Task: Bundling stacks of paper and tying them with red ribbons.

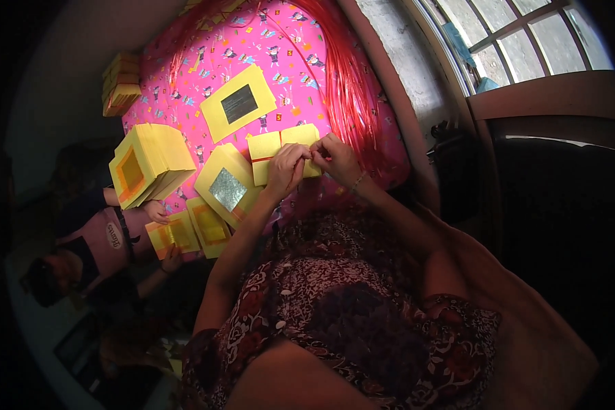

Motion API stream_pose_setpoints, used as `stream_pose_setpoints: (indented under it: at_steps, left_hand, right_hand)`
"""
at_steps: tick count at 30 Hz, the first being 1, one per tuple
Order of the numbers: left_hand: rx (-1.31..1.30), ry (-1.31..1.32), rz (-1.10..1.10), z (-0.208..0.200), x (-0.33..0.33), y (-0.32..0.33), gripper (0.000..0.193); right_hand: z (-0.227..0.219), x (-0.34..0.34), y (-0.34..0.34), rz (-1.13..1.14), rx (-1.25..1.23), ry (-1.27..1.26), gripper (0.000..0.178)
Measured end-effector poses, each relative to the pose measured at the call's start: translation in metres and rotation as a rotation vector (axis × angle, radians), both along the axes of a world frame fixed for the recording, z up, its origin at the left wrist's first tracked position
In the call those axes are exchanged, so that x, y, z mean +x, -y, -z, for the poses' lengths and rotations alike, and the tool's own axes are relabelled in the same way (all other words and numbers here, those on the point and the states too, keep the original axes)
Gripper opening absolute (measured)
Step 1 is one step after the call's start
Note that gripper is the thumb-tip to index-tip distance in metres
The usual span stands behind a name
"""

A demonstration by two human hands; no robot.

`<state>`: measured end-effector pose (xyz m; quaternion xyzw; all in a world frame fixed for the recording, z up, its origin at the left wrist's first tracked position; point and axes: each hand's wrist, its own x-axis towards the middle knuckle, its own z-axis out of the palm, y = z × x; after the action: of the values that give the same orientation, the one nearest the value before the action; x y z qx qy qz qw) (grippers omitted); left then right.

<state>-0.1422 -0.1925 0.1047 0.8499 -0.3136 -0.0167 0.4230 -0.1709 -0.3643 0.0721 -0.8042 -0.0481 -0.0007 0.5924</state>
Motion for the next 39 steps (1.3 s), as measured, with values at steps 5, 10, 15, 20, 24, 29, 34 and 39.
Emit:
stream_pose_setpoints:
  at_steps: [5,10,15,20,24,29,34,39]
  left_hand:
    - [0.014,0.154,-0.047,0.006,0.001,0.001,0.015]
    - [-0.059,0.174,-0.163,0.01,-0.001,0.004,0.017]
    - [-0.113,0.103,-0.219,0.009,0.0,0.004,0.012]
    - [-0.168,0.066,-0.226,0.008,0.0,0.004,0.011]
    - [-0.161,0.032,-0.232,0.013,-0.001,0.001,0.011]
    - [-0.229,0.059,-0.242,0.015,-0.002,-0.007,0.011]
    - [-0.066,0.101,-0.259,0.012,-0.003,-0.017,0.006]
    - [-0.091,0.02,-0.283,0.016,-0.004,-0.017,0.005]
  right_hand:
    - [0.0,0.002,-0.001,-0.021,-0.075,0.01,0.01]
    - [-0.001,0.001,-0.001,-0.019,-0.088,0.062,0.011]
    - [-0.001,0.001,0.006,-0.05,0.319,-0.2,0.01]
    - [-0.005,0.008,0.009,-0.086,0.159,-0.1,0.01]
    - [-0.013,0.012,0.013,-0.124,-0.164,0.106,0.012]
    - [-0.015,0.011,0.02,-0.13,-0.185,0.051,0.013]
    - [0.001,0.002,0.03,-0.103,-0.078,-0.091,0.012]
    - [0.015,0.002,0.03,-0.063,0.012,-0.154,0.013]
